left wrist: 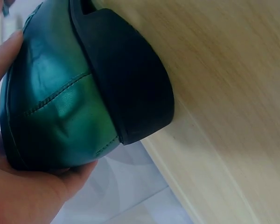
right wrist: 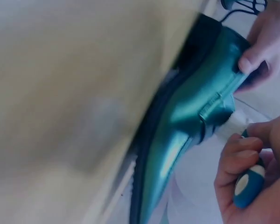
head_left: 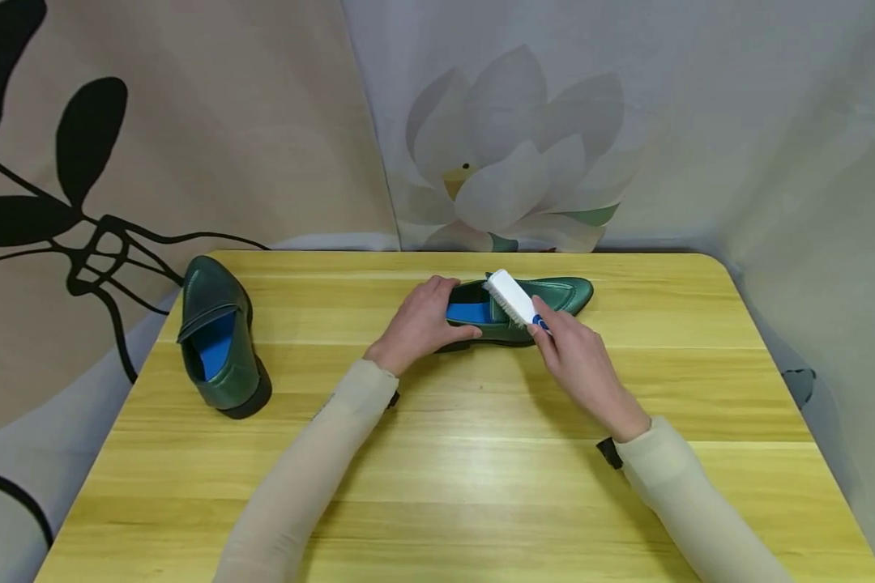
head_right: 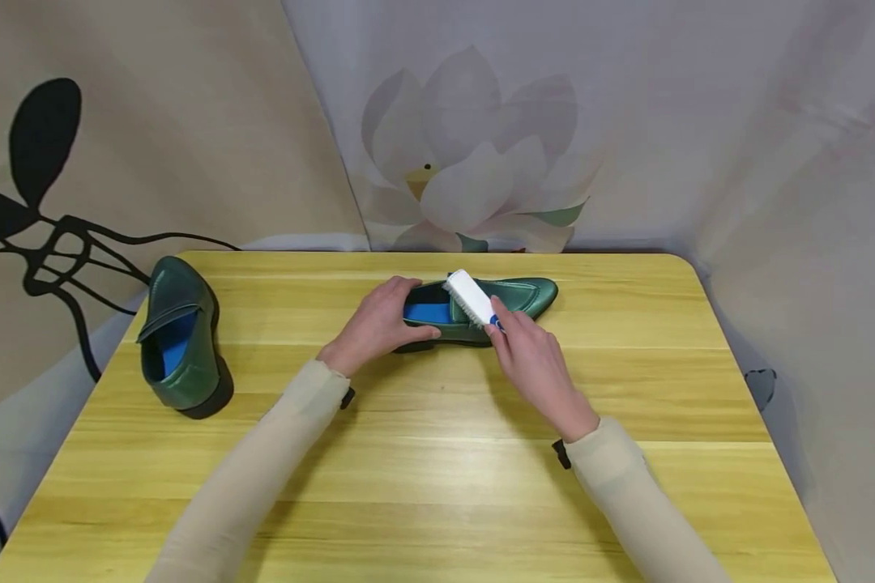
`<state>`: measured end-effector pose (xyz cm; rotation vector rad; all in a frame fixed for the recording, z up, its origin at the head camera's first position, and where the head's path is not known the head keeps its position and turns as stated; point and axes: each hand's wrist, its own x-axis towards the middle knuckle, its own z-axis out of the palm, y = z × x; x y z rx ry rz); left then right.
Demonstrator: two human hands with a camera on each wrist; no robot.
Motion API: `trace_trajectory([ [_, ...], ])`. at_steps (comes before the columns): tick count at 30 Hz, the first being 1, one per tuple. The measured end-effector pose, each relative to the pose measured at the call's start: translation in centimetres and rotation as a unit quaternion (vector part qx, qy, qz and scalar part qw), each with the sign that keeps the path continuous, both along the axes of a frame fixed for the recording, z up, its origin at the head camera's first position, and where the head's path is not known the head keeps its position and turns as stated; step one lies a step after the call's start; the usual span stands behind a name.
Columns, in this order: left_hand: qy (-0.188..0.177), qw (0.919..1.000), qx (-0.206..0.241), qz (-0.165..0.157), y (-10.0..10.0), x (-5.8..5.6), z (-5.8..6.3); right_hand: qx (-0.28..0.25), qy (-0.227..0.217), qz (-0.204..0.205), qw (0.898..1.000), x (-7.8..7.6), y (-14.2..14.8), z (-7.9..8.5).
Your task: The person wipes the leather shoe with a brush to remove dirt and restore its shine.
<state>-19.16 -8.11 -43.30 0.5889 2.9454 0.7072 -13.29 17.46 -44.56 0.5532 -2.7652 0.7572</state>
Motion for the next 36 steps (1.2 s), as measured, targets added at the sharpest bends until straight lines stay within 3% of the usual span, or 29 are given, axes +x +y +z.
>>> trace_trajectory([
  [7, -0.003, 1.0000, 0.006, -0.003, 0.1, 0.0, -0.2, 0.037, -0.029, -0.022, 0.999, -3.6, -0.9, 2.0],
  [11, -0.019, 0.9998, 0.007, -0.005, -0.1, -0.1, -0.2, 0.050, -0.061, -0.023, 0.997, -4.6, -0.9, 2.6],
  [15, -0.032, 0.9995, 0.005, -0.004, -0.5, -0.1, 0.0, 0.055, -0.071, -0.011, 0.996, -3.6, -0.5, 2.5],
  [23, -0.025, 0.9996, 0.004, -0.009, -1.6, 0.3, 0.5, 0.037, -0.022, 0.023, 0.999, 1.2, 1.4, 0.7],
  [27, -0.018, 0.9997, 0.009, -0.013, -1.7, 0.4, 0.5, 0.023, -0.011, 0.036, 0.999, 2.7, 1.8, -0.1],
  [31, -0.017, 0.9997, 0.006, -0.014, -1.7, 0.4, 0.4, 0.000, 0.004, 0.029, 1.000, 2.6, 1.8, -0.5],
  [36, -0.018, 0.9997, 0.003, -0.014, -1.6, 0.5, 0.4, -0.018, -0.006, 0.004, 1.000, 0.4, 0.7, 0.1],
])
